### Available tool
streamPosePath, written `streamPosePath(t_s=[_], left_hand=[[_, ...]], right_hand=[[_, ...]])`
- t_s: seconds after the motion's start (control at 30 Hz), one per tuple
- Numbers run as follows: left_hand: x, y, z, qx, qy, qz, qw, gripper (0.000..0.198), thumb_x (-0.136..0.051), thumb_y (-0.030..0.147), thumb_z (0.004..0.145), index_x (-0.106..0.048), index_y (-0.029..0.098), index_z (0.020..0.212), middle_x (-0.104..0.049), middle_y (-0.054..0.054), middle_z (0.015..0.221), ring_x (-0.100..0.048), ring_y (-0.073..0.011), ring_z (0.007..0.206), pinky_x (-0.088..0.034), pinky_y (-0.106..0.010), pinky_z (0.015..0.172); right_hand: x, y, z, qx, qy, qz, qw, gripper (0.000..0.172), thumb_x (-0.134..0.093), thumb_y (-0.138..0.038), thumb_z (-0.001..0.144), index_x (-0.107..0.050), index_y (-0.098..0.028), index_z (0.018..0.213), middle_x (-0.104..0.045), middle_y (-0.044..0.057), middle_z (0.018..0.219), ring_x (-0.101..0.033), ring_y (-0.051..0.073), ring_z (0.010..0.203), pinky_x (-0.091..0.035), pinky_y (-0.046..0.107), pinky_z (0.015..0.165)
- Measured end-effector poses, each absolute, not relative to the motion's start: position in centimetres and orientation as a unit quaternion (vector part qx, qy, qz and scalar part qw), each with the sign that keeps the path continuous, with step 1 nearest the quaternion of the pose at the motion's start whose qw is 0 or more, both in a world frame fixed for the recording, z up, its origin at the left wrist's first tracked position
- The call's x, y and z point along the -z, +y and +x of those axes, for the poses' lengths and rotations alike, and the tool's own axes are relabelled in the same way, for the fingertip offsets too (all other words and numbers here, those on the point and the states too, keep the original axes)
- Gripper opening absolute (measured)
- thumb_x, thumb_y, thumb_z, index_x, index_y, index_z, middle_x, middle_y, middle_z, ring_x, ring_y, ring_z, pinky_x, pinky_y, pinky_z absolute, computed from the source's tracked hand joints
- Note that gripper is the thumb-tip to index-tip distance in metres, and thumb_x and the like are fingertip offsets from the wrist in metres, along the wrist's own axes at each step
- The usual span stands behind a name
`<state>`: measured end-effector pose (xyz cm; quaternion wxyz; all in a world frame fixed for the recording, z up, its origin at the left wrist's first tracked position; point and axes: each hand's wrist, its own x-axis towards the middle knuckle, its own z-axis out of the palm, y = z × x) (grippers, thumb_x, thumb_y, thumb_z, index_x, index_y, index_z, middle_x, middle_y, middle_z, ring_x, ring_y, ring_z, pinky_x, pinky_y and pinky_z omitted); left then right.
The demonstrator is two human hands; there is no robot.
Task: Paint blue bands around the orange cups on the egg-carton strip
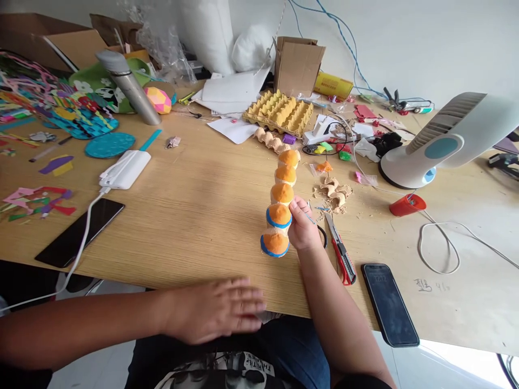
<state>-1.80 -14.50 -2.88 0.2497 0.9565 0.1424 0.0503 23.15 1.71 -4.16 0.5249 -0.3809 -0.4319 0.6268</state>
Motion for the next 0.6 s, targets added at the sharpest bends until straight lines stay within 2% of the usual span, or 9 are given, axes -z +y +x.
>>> streamPosePath(t_s=[0.07,0.2,0.23,0.3,0.37,0.4,0.5,0.53,0.6], left_hand=[[2.7,-13.3,-2.8,-0.055,0.087,0.957,0.272,0.053,-0.047,0.030,0.109,-0.057,0.036,0.161,-0.050,0.004,0.172,-0.042,-0.0176,0.163,-0.034,-0.034,0.135],[3.3,-11.4,-5.1,-0.091,0.377,0.910,0.149,0.072,-0.055,0.042,0.108,-0.036,0.017,0.173,-0.028,-0.018,0.180,-0.021,-0.0413,0.170,-0.023,-0.063,0.137],[3.4,-11.5,-5.4,-0.081,0.406,0.899,0.139,0.077,-0.055,0.044,0.108,-0.032,0.015,0.174,-0.026,-0.021,0.180,-0.020,-0.0425,0.170,-0.023,-0.064,0.136],[3.5,-12.4,-5.3,-0.073,0.311,0.932,0.172,0.078,-0.057,0.045,0.106,-0.030,0.021,0.175,-0.037,-0.016,0.178,-0.032,-0.0353,0.168,-0.025,-0.056,0.138],[3.2,-13.3,-4.6,-0.065,0.175,0.953,0.239,0.071,-0.059,0.044,0.106,-0.039,0.029,0.172,-0.045,-0.005,0.176,-0.043,-0.0250,0.163,-0.033,-0.042,0.136],[2.9,-13.4,-4.2,-0.088,0.165,0.949,0.254,0.064,-0.057,0.040,0.107,-0.046,0.026,0.168,-0.050,-0.005,0.172,-0.048,-0.0233,0.160,-0.039,-0.037,0.133],[1.5,-11.1,-3.5,-0.226,0.320,0.885,0.253,0.040,-0.051,0.033,0.111,-0.072,0.028,0.144,-0.077,-0.006,0.142,-0.066,-0.0267,0.143,-0.048,-0.047,0.126],[1.0,-9.6,-3.4,-0.278,0.387,0.837,0.269,0.036,-0.052,0.038,0.110,-0.078,0.028,0.134,-0.079,-0.007,0.138,-0.067,-0.0287,0.139,-0.050,-0.050,0.123],[0.2,-6.2,-3.4,-0.367,0.483,0.707,0.363,0.042,-0.052,0.047,0.110,-0.076,0.024,0.135,-0.075,-0.012,0.144,-0.068,-0.0299,0.137,-0.052,-0.052,0.121]], right_hand=[[4.1,1.7,23.0,-0.628,-0.430,-0.381,0.525,0.031,-0.082,-0.067,0.082,-0.073,-0.039,0.094,-0.078,-0.001,0.097,-0.076,0.029,0.099,-0.054,0.039,0.068],[3.8,1.6,22.9,-0.621,-0.422,-0.397,0.528,0.031,-0.083,-0.065,0.081,-0.073,-0.038,0.093,-0.075,0.000,0.089,-0.073,0.027,0.087,-0.054,0.042,0.069],[3.7,1.6,22.8,-0.624,-0.419,-0.397,0.527,0.031,-0.084,-0.064,0.081,-0.073,-0.038,0.093,-0.075,0.000,0.088,-0.073,0.027,0.086,-0.054,0.042,0.070],[3.7,1.5,22.7,-0.635,-0.415,-0.386,0.525,0.031,-0.085,-0.064,0.080,-0.074,-0.037,0.092,-0.073,0.000,0.084,-0.072,0.027,0.083,-0.054,0.043,0.070],[3.6,1.4,22.4,-0.650,-0.412,-0.368,0.521,0.032,-0.087,-0.062,0.079,-0.074,-0.035,0.090,-0.072,0.000,0.081,-0.069,0.025,0.077,-0.053,0.042,0.070],[3.6,1.3,22.2,-0.658,-0.411,-0.360,0.518,0.031,-0.088,-0.061,0.078,-0.074,-0.035,0.089,-0.071,0.000,0.079,-0.067,0.023,0.074,-0.053,0.041,0.070],[3.6,0.9,21.7,-0.683,-0.404,-0.341,0.505,0.033,-0.093,-0.056,0.075,-0.075,-0.032,0.088,-0.071,-0.002,0.079,-0.063,0.019,0.069,-0.054,0.038,0.071],[3.6,0.7,21.5,-0.688,-0.402,-0.338,0.500,0.034,-0.095,-0.055,0.074,-0.075,-0.031,0.089,-0.072,-0.002,0.079,-0.063,0.018,0.070,-0.055,0.038,0.071],[3.6,0.5,21.2,-0.698,-0.397,-0.336,0.492,0.037,-0.097,-0.053,0.072,-0.076,-0.028,0.089,-0.073,-0.002,0.079,-0.064,0.017,0.070,-0.056,0.036,0.072]])
